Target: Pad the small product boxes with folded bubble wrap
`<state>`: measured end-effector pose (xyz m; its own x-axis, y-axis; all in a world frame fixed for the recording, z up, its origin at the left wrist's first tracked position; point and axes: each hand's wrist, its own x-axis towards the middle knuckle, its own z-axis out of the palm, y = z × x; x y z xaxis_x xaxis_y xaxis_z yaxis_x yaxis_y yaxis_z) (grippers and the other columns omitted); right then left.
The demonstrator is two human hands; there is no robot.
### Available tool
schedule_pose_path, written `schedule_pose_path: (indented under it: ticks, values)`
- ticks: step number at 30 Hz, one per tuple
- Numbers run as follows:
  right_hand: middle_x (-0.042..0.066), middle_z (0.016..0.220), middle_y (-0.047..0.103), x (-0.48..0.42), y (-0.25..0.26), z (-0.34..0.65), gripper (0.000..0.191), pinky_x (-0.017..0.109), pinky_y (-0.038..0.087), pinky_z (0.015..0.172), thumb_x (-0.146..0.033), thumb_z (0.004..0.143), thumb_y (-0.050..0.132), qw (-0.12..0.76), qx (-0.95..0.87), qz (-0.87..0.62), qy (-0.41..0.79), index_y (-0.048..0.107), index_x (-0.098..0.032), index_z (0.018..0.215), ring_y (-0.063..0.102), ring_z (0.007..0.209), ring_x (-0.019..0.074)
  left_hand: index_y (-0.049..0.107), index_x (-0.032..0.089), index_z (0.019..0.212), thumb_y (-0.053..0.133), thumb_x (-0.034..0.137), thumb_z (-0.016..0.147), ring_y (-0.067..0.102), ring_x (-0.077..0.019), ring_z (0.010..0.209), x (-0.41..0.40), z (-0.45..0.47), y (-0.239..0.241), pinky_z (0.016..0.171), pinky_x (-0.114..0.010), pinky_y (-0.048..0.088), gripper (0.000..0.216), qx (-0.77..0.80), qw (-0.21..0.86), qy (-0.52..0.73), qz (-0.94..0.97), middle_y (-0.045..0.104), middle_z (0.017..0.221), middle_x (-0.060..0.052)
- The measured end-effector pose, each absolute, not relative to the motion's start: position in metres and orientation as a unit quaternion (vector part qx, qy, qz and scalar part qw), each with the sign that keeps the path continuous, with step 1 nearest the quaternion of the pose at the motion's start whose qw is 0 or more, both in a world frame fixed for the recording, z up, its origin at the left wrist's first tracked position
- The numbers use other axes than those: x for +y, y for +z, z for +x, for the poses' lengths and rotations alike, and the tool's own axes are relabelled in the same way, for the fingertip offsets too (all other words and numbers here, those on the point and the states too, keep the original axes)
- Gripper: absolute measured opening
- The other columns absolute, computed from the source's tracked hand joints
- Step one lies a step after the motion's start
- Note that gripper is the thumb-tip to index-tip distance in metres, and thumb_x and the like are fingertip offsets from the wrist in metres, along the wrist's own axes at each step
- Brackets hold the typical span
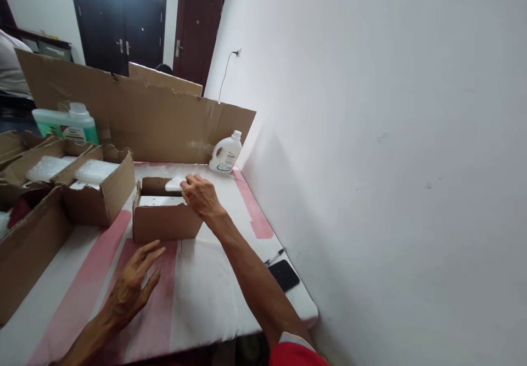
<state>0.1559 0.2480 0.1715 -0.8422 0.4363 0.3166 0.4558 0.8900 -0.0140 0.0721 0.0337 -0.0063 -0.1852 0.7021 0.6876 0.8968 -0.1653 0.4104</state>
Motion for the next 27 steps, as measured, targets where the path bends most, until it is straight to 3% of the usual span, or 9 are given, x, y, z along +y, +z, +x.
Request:
schedule_pose_path:
  ticks: [3,8,10,13,15,19,23,25,27]
  values:
    - [0.007,0.101,0.073,0.257,0.162,0.143,0.014,0.029,0.051,0.080,-0.025,0.096,0.063,0.088,-0.973,-0.212,0.026,0.076,-0.019,0.095,0.067,0.094,0.0213,0.056,0.026,0.136,0.054,0.021,0.096,0.064,-0.0237,0.123,0.027,0.068,-0.014,0.098,-0.039,0.059,0.041,-0.647,0.104,-0.436,-0.617,0.061,0.137,-0.011]
    - [0.002,0.082,0.072,0.276,0.176,0.155,0.045,0.024,0.047,0.066,-0.057,0.097,0.054,0.030,-0.941,-0.192,0.276,0.078,-0.019,0.090,0.066,0.074,0.0159,0.057,0.025,0.134,0.055,0.021,0.096,0.064,-0.0231,0.122,0.027,0.066,-0.014,0.096,-0.038,0.060,0.038,-0.651,0.080,-0.444,-0.610,0.058,0.139,-0.011]
    - [0.002,0.080,0.072,0.282,0.182,0.158,0.039,0.025,0.046,0.066,-0.050,0.096,0.058,0.074,-0.921,-0.192,0.330,0.078,-0.017,0.090,0.064,0.073,0.0156,0.057,0.025,0.133,0.054,0.021,0.096,0.064,-0.0223,0.123,0.028,0.066,-0.012,0.097,-0.038,0.060,0.037,-0.649,0.079,-0.445,-0.612,0.058,0.138,-0.011]
    - [0.003,0.092,0.074,0.285,0.181,0.152,0.018,0.026,0.047,0.078,-0.029,0.092,0.064,0.171,-0.924,-0.182,0.291,0.078,-0.017,0.097,0.066,0.084,0.0164,0.058,0.024,0.132,0.054,0.021,0.096,0.064,-0.0218,0.123,0.028,0.066,-0.008,0.098,-0.038,0.059,0.036,-0.649,0.080,-0.446,-0.611,0.059,0.136,-0.011]
    - [0.004,0.101,0.074,0.286,0.173,0.144,0.017,0.028,0.047,0.084,-0.023,0.087,0.071,0.168,-0.933,-0.183,0.262,0.078,-0.018,0.102,0.066,0.091,0.0181,0.060,0.024,0.131,0.055,0.022,0.096,0.064,-0.0217,0.122,0.027,0.065,-0.006,0.096,-0.037,0.060,0.035,-0.651,0.080,-0.449,-0.607,0.060,0.135,-0.010]
    - [0.005,0.108,0.074,0.286,0.154,0.130,0.033,0.031,0.047,0.091,-0.018,0.074,0.085,0.116,-0.945,-0.165,0.259,0.079,-0.021,0.107,0.066,0.099,0.0214,0.062,0.026,0.127,0.055,0.023,0.096,0.066,-0.0212,0.119,0.024,0.062,-0.009,0.093,-0.035,0.061,0.032,-0.654,0.075,-0.443,-0.608,0.062,0.132,-0.010]
    - [0.004,0.099,0.075,0.285,0.152,0.125,0.032,0.033,0.048,0.090,-0.019,0.071,0.087,0.097,-0.944,-0.150,0.277,0.080,-0.022,0.102,0.067,0.098,0.0225,0.064,0.028,0.125,0.055,0.024,0.097,0.067,-0.0207,0.117,0.023,0.058,-0.013,0.092,-0.036,0.061,0.029,-0.658,0.059,-0.447,-0.603,0.062,0.130,-0.008]
    - [0.003,0.096,0.075,0.284,0.159,0.132,0.032,0.031,0.048,0.090,-0.020,0.068,0.088,0.131,-0.932,-0.148,0.303,0.080,-0.020,0.099,0.068,0.095,0.0210,0.064,0.027,0.124,0.055,0.028,0.097,0.066,-0.0218,0.116,0.024,0.054,-0.010,0.093,-0.039,0.061,0.028,-0.662,0.052,-0.452,-0.596,0.063,0.128,-0.008]
    - [0.002,0.099,0.076,0.283,0.167,0.148,0.028,0.029,0.049,0.090,-0.026,0.073,0.084,0.218,-0.903,-0.160,0.334,0.080,-0.018,0.100,0.068,0.094,0.0180,0.064,0.026,0.123,0.056,0.034,0.096,0.065,-0.0241,0.117,0.027,0.048,-0.003,0.098,-0.045,0.058,0.029,-0.678,0.043,-0.469,-0.564,0.064,0.126,-0.008]
